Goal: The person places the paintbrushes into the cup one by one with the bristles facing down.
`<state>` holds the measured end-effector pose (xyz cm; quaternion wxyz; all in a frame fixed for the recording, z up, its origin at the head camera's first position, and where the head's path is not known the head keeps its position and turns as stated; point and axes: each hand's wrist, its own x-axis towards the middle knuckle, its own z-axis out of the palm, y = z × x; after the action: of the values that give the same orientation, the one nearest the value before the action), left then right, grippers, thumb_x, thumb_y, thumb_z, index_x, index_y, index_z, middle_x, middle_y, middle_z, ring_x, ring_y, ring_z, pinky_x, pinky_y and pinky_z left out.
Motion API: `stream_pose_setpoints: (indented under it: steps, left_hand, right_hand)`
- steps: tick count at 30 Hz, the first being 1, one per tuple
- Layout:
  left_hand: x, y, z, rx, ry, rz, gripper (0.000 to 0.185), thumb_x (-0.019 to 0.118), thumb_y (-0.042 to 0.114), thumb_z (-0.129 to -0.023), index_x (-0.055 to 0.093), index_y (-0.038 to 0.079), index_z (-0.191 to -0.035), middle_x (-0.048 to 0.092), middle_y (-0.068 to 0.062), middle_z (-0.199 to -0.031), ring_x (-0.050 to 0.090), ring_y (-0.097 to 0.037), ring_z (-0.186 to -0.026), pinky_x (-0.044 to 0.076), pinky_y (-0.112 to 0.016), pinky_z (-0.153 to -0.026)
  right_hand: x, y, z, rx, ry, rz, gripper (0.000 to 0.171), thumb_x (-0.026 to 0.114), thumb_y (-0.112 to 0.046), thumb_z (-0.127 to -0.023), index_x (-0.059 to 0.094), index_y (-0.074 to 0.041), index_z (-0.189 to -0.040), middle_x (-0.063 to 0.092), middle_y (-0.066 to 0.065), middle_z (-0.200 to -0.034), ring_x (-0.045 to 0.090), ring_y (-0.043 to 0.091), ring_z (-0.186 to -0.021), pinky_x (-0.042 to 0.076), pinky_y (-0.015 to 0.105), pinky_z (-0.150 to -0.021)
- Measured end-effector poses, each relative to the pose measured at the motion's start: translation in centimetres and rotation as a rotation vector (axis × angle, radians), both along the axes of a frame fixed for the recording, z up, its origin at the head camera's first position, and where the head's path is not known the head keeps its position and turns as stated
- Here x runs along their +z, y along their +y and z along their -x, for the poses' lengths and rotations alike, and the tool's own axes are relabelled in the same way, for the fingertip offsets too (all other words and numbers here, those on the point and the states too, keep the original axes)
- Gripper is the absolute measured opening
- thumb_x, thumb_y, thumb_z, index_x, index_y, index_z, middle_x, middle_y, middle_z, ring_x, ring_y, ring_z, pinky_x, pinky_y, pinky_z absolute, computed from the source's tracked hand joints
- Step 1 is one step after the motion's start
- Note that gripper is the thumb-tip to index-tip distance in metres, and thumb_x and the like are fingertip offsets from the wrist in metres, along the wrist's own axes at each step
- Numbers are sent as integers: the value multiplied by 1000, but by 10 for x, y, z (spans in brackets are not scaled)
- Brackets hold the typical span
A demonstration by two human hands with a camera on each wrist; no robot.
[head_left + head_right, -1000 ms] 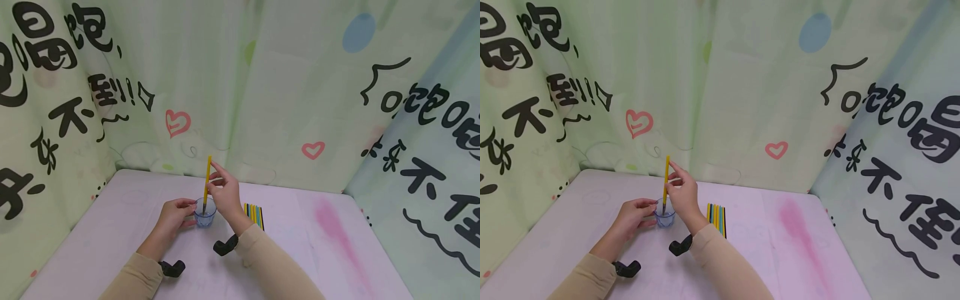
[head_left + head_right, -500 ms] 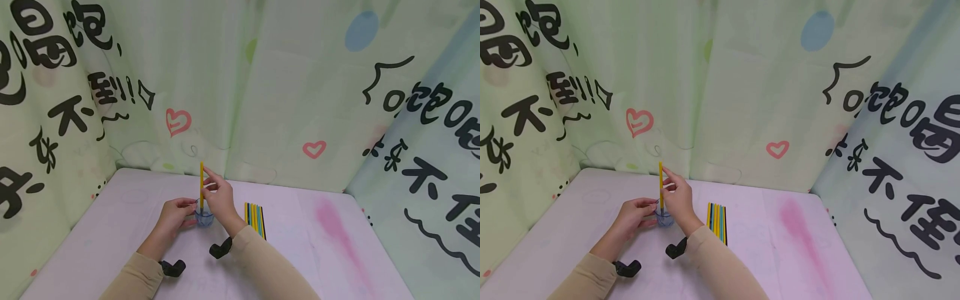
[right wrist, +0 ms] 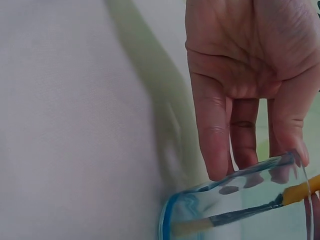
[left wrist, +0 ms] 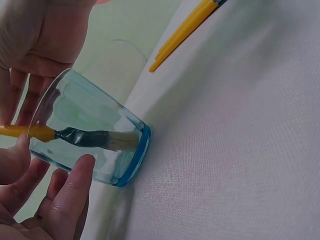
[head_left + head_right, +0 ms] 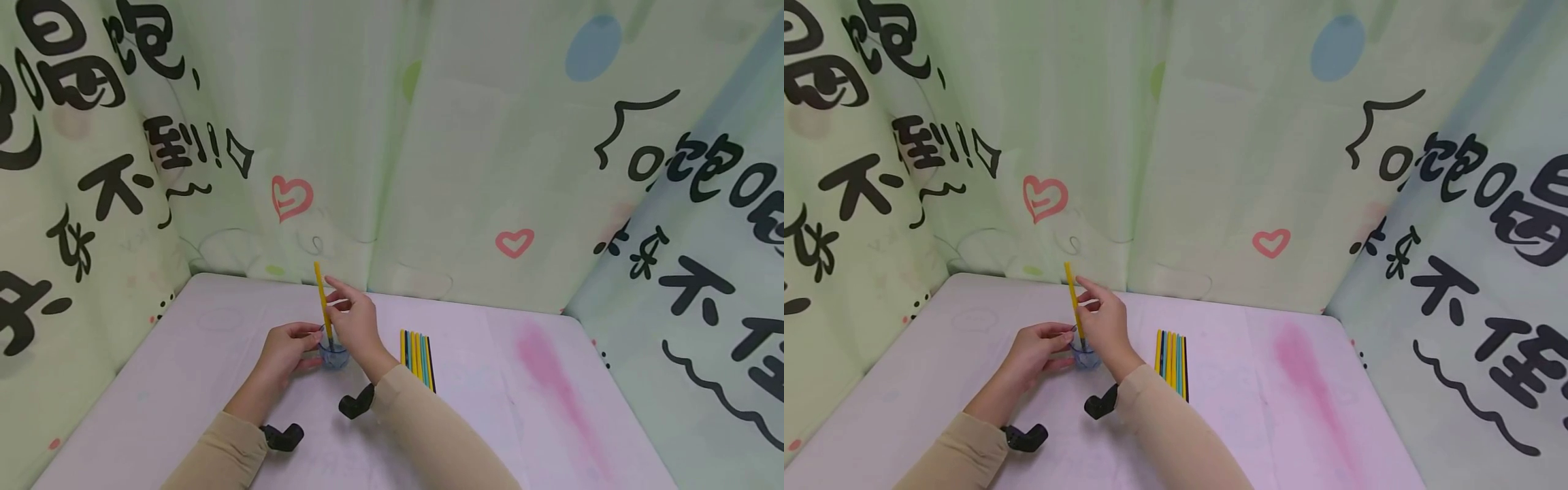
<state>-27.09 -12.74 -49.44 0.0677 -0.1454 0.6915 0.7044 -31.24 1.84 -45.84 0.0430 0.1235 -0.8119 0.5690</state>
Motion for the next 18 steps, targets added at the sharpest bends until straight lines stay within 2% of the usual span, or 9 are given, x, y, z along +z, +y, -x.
stream_pose_setpoints:
  steps: [8,12,18]
  left_hand:
    - [1,0,-2,-9,14,-9,33,72,13,-104,71,0,-134,70,-19,-129,72,-22,-102,70,-43,-86]
    - [1,1,-2,-6,5,-8,33,71,14,-105,71,1,-135,69,-20,-131,71,-22,-104,70,-42,-86]
    - [1,1,-2,1,-9,-2,32,71,14,-105,71,3,-135,68,-19,-130,71,-24,-105,70,-41,-86]
  right_hand:
    - [-1,2,-5,1,1,12,55,70,0,-101,67,-30,-147,80,2,-120,76,20,-105,67,31,-94]
    - [2,7,-7,16,-6,47,55,69,0,-102,66,-28,-149,79,5,-124,76,24,-109,67,32,-95]
    - [2,16,-7,50,-41,138,55,69,1,-102,65,-25,-150,76,15,-129,75,40,-116,68,33,-91]
